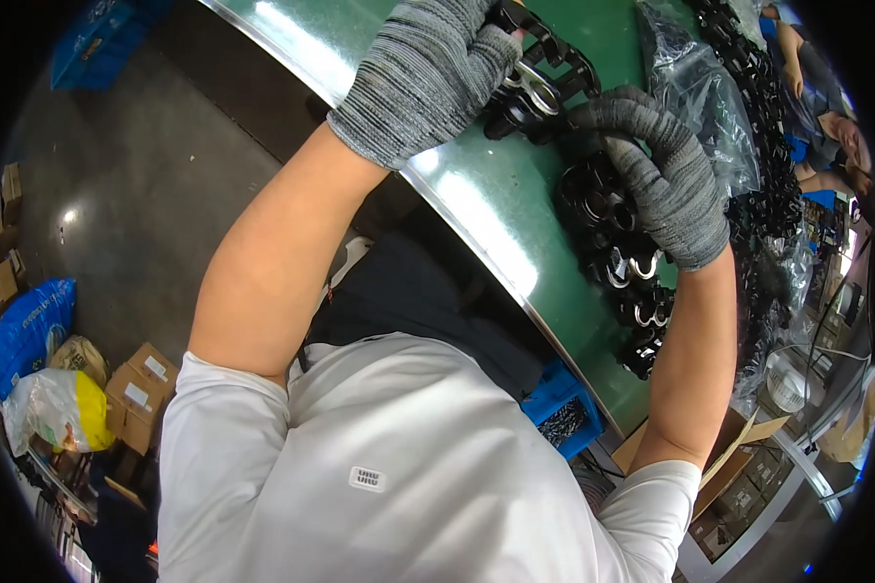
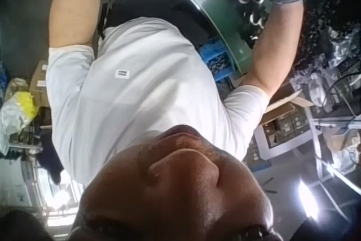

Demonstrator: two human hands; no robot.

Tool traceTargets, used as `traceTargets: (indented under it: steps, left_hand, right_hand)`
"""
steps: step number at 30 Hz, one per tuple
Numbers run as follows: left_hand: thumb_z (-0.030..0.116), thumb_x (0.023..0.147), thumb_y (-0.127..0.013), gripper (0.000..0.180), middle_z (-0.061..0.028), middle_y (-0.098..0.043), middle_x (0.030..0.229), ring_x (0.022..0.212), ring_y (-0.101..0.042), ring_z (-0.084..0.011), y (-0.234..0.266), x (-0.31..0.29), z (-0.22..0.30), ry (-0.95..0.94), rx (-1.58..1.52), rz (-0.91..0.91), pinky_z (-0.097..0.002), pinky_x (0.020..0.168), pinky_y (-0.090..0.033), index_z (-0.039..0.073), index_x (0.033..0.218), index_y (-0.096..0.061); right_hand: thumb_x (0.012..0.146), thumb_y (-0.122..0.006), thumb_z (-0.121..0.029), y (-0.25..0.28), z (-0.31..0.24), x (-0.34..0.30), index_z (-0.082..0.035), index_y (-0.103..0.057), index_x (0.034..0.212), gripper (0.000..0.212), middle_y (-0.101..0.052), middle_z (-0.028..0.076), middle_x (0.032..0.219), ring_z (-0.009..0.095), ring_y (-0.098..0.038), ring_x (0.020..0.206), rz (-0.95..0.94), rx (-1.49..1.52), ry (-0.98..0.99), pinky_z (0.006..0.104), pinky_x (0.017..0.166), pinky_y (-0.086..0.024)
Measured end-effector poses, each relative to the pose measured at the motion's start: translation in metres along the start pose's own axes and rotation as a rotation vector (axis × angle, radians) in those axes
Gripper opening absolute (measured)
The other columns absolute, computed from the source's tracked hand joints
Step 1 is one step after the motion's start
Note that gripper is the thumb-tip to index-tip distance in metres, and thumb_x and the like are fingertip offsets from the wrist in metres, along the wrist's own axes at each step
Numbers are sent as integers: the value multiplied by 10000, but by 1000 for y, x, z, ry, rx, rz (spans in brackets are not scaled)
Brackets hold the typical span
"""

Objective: Assembling small internal components into black metal housings at a factory assembly line.

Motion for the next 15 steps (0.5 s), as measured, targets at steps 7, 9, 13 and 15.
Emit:
traceTargets:
  steps: [7, 9, 13, 15]
  left_hand:
    - [143, 940, -599, 276, -265, -692, 936, 881, -674, -453, 3, 3, 6, -21, 11, -48, -482, 793, -544, -23, 1161, -609]
    - [141, 941, -592, 282, -268, -692, 943, 890, -671, -459, 1, -4, 4, 9, -18, -86, -488, 798, -543, -27, 1167, -604]
    - [137, 943, -578, 295, -266, -694, 952, 898, -674, -457, 3, -8, 2, -120, 101, 19, -495, 805, -543, -30, 1187, -592]
    - [145, 942, -578, 322, -279, -685, 974, 922, -665, -466, 2, -10, -2, -34, 74, -71, -497, 822, -539, -30, 1211, -583]
  right_hand:
    - [955, -574, -87, -4, -1, -8, -25, -709, 1164, 256, -680, 102, 1154, 233, -633, 1113, 82, 141, -218, 351, 1024, -468]
    - [955, -579, -90, -5, -6, -11, -29, -709, 1163, 253, -687, 96, 1137, 222, -634, 1104, 36, 48, -75, 346, 1020, -471]
    - [953, -561, -64, -10, -9, -7, -30, -707, 1156, 252, -688, 101, 1127, 226, -638, 1088, 39, -113, -19, 342, 1004, -479]
    - [947, -555, -56, -10, -6, -11, -28, -704, 1153, 256, -683, 108, 1127, 237, -638, 1085, 97, -35, -57, 344, 1003, -479]
Point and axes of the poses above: each hand's wrist, its own x-axis towards the middle knuckle, its own y-axis out of the back of the hand, z = x × y, the point moved 5 cm from there along x, towards the middle knuckle
